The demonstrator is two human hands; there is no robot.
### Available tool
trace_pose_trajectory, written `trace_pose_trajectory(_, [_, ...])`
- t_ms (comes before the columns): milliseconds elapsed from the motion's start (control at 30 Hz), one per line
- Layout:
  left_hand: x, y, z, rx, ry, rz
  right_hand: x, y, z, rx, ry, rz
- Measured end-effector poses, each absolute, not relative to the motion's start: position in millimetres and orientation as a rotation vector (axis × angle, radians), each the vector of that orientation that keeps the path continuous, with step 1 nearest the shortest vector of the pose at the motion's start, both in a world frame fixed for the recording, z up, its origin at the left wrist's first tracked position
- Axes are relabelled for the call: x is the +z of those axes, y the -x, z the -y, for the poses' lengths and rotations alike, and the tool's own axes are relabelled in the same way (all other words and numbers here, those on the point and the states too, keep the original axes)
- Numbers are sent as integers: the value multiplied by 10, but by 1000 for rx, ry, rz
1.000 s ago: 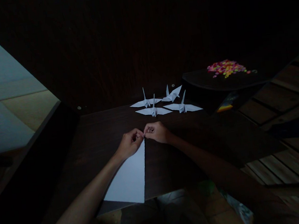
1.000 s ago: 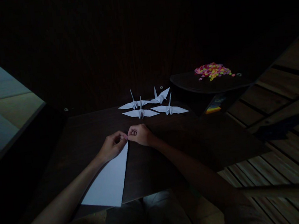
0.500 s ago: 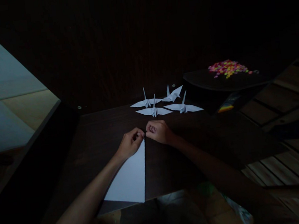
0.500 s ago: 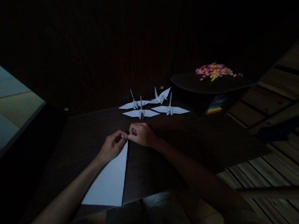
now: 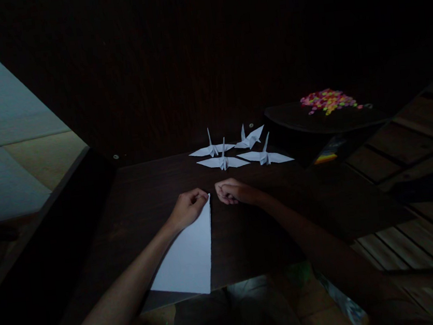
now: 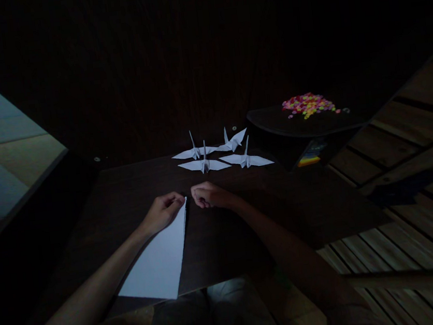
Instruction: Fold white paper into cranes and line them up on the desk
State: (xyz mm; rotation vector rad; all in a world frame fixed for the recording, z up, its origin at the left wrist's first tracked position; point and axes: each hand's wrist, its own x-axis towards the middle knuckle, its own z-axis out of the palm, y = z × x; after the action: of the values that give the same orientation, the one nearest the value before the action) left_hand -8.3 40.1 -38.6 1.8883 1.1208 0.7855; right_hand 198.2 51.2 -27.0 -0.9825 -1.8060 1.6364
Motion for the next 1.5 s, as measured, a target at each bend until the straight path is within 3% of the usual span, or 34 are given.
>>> trace_pose_trajectory(600, [-338, 144, -402, 939, -2167, -1357, -216, -2078, -467, 1969, 565, 1362])
trace_pose_trajectory(967, [-322, 156, -332, 818, -2224, -1304, -254, -2006, -507, 1586, 1010, 1106])
trace_pose_trajectory(1233, [-296, 278, -335, 843, -2201, -1168, -258, -2061, -396, 886, 1297, 1934])
trace_pose_trajectory(1500, [-327, 320, -350, 872, -2334, -1008, -279, -2140, -418, 745, 1526, 2215])
